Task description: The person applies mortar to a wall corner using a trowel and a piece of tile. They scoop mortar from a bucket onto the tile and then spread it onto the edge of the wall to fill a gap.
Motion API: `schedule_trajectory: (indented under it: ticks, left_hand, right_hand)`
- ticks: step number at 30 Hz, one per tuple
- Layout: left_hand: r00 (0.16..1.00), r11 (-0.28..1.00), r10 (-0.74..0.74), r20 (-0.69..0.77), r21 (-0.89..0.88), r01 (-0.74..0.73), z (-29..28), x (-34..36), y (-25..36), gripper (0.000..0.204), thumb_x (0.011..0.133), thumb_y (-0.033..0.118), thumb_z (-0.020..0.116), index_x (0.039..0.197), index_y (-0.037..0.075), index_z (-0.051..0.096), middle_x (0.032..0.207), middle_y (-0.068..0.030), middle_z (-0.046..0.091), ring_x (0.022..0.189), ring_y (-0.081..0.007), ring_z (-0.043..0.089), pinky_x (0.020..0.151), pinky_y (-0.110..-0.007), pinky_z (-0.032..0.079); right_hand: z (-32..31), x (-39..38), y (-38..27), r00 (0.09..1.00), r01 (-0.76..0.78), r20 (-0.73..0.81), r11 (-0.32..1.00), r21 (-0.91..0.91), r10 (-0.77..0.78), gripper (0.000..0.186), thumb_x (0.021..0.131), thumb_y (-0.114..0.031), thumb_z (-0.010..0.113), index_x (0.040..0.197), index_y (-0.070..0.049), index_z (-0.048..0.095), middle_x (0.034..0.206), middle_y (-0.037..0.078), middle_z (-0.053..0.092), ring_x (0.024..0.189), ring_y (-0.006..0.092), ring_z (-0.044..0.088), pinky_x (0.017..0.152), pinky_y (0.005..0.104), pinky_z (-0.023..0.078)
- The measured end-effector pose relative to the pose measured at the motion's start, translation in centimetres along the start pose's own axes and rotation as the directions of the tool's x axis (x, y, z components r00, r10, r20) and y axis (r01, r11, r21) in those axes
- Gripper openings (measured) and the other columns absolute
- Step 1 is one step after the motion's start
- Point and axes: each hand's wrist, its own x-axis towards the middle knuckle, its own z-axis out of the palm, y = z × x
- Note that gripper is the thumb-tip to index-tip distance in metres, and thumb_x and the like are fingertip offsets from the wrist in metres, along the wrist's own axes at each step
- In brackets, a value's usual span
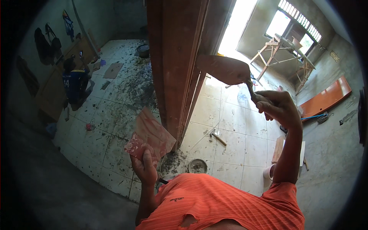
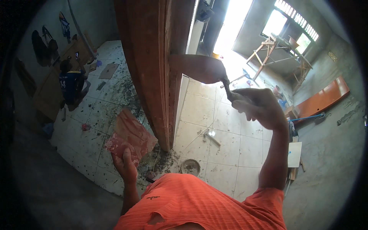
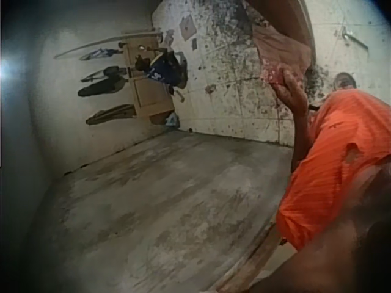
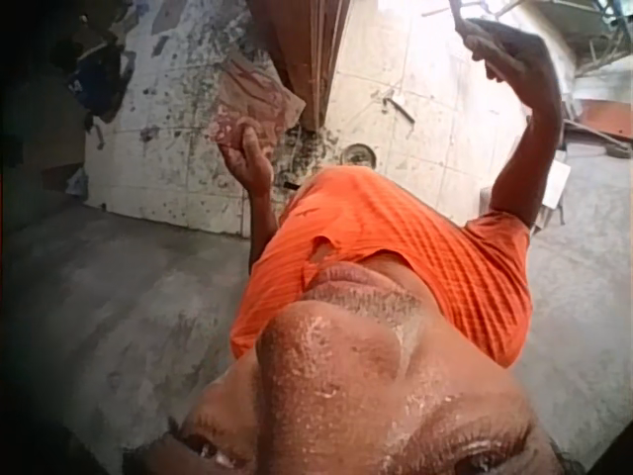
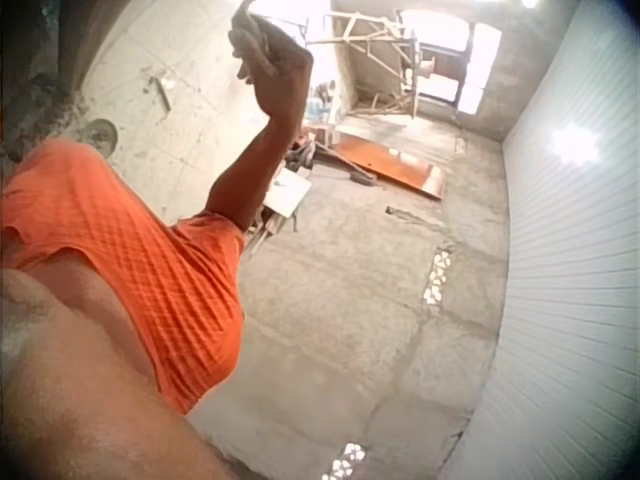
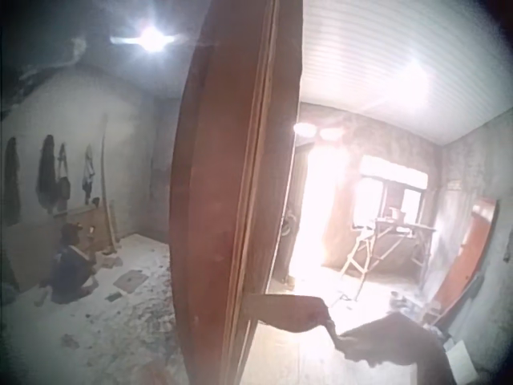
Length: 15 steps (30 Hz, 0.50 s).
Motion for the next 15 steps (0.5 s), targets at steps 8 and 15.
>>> schedule_trajectory:
  ticks: [8, 15]
  left_hand:
    - [0.998, 0.998, -0.057, -0.031, -0.027, 0.056, 0.6, 0.3, -1.8, 0.040, 0.098, 0.012, 0.057, 0.134, -0.002, 0.048, 0.121, -0.0103, 0.060, 0.107, -0.0181, 0.059, 0.094, -0.033, 0.048]
    - [1.000, 0.998, -0.013, -0.004, -0.058, 0.013, 1.1, 4.1, 1.4, 0.031, 0.099, 0.007, 0.054, 0.127, -0.003, 0.048, 0.105, -0.0078, 0.063, 0.093, -0.0157, 0.060, 0.084, -0.031, 0.049]
  right_hand:
    - [-2.7, 1.8, -0.7, 0.994, 0.024, 0.107, 0.984, -0.174, -0.005, 0.032, 0.092, -0.029, 0.073, 0.110, -0.004, 0.077, 0.063, 0.003, 0.064, 0.044, 0.0048, 0.053, 0.041, 0.0222, 0.043]
    - [-3.9, -2.8, 0.7, 0.993, -0.031, -0.116, 0.997, -0.066, 0.023, 0.031, 0.092, -0.022, 0.072, 0.116, -0.002, 0.075, 0.068, 0.000, 0.064, 0.048, 0.0032, 0.050, 0.044, 0.0205, 0.041]
